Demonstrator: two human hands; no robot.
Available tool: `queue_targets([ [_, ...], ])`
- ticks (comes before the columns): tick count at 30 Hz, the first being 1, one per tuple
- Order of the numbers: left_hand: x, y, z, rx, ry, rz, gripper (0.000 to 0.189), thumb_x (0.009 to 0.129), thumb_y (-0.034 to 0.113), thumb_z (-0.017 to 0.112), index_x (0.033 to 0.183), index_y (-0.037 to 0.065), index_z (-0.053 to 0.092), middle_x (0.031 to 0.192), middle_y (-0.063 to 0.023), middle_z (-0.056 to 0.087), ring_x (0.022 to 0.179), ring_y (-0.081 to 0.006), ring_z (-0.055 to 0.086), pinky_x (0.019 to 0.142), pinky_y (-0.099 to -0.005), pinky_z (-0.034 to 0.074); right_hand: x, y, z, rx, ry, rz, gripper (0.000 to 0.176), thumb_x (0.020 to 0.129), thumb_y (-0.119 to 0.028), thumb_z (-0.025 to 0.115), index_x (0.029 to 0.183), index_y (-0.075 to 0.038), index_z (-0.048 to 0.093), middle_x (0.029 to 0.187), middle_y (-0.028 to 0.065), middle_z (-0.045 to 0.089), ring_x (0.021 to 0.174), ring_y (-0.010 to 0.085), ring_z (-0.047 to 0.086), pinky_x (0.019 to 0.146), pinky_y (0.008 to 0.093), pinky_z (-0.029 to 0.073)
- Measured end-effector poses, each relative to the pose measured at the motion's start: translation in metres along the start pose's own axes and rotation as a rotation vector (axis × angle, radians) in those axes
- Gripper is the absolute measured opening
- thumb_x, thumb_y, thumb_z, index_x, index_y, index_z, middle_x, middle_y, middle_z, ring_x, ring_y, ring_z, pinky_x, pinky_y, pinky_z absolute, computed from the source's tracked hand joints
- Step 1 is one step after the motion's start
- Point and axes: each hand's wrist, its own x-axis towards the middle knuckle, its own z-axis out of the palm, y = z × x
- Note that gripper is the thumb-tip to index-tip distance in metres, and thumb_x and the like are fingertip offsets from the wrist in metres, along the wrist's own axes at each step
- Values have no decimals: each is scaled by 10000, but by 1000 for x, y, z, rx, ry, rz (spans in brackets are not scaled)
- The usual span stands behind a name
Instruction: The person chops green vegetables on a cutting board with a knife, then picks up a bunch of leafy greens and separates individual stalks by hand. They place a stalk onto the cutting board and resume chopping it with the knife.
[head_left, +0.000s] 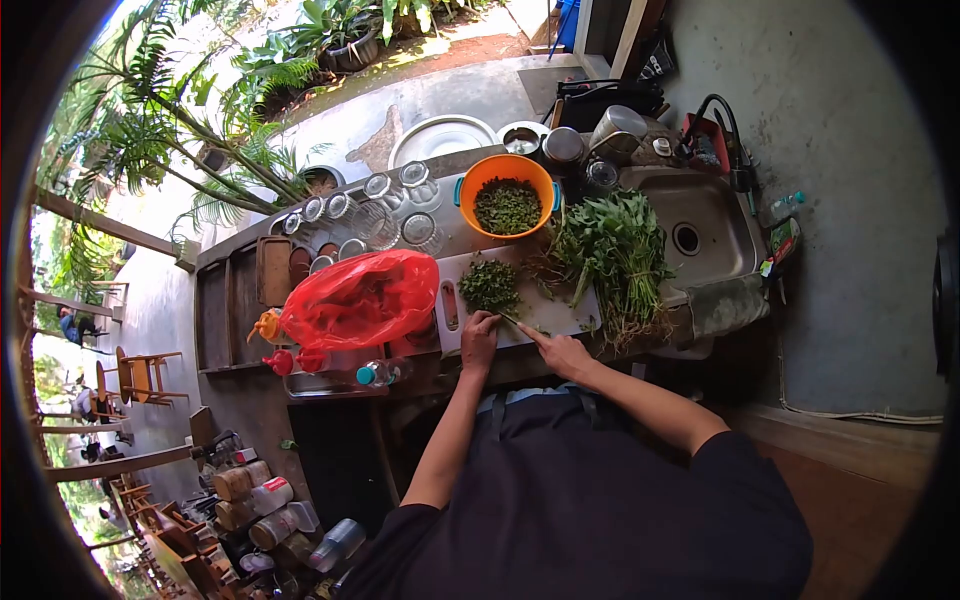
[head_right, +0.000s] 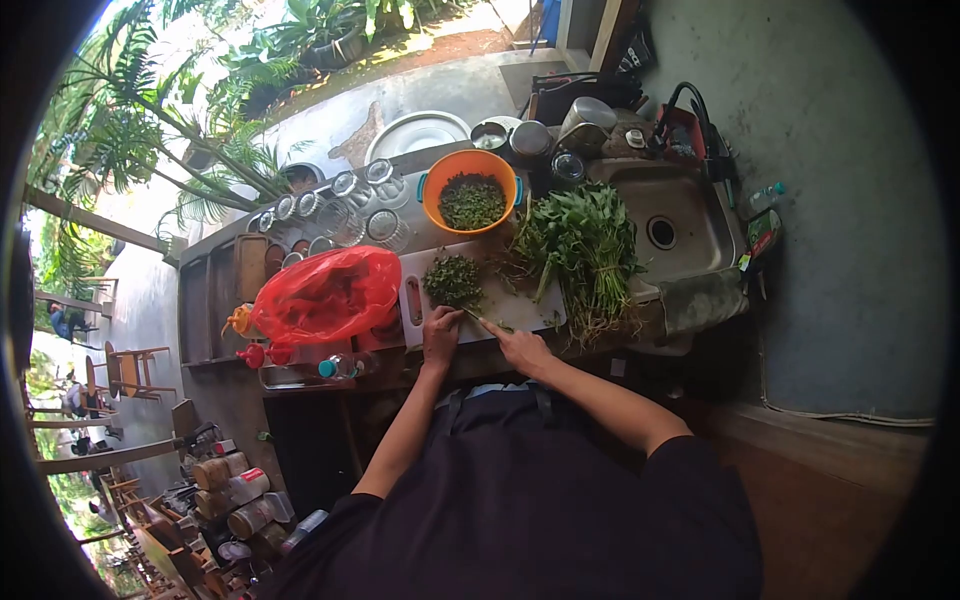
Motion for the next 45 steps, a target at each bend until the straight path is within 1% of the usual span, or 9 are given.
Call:
queue_targets([
  [4,-1,1,0,-8,8,2,169,804,19,663,948,54,745,928,-106,649,910,-302,635,811,-392,513,-1,3,15,11,13,20,700,989,-222,460,1554,-437,107,729,237,650,652,443,650,629,562,537],
  [11,2,1,0,-50,2,-68,129,811,29,683,922,54,744,904,-113,638,884,-309,635,782,-392,508,-10,10,14,-10,28,-3,727,982,-212,469,1558,-429,82,741,231,656,658,438,655,627,566,534],
  [16,0,-2,0,-46,-23,-50,132,820,37,681,934,52,747,917,-116,639,900,-307,632,786,-397,509,-18,10,-2,-64,-19,16,732,967,-214,497,1558,-421,118,687,202,639,613,418,641,605,542,537],
  [20,1,-2,-5,-14,-29,35,221,788,-15,674,981,57,756,922,-118,644,863,-297,655,764,-380,521,-15,2,-6,-39,36,0,708,964,-217,501,1554,-413,162,661,195,624,594,409,634,595,538,534],
  [22,0,-3,-6,-22,-42,40,238,777,-26,672,985,56,756,928,-117,645,877,-298,655,774,-382,522,-15,-8,-18,-22,-44,48,672,983,-229,469,1549,-432,169,752,205,658,707,415,670,697,538,550],
  [26,0,-3,-5,-19,-54,12,248,768,-36,667,985,48,753,951,-115,649,921,-300,645,808,-389,519,-12,-6,-15,-9,49,-6,659,966,-227,496,1542,-402,228,682,196,632,609,408,637,610,537,535],
  [35,-1,-3,-3,-41,-70,-31,231,789,-22,653,985,50,752,959,-107,653,940,-294,637,824,-389,520,0,-13,-35,-45,-81,-15,598,981,-224,470,1536,-350,286,768,203,662,708,403,653,673,531,531],
  [41,0,-2,-4,-32,-65,-27,244,785,-26,646,989,54,752,960,-108,653,944,-293,637,829,-387,520,0,-12,-15,-1,-31,22,580,1002,-245,446,1535,-389,265,759,209,664,694,418,655,662,542,539],
  [45,0,-2,-5,-18,-53,0,251,774,-34,645,982,54,754,966,-108,654,953,-293,636,837,-383,522,1,-6,5,-45,10,39,621,1010,-259,437,1546,-434,176,733,224,657,660,423,658,636,553,542],
])
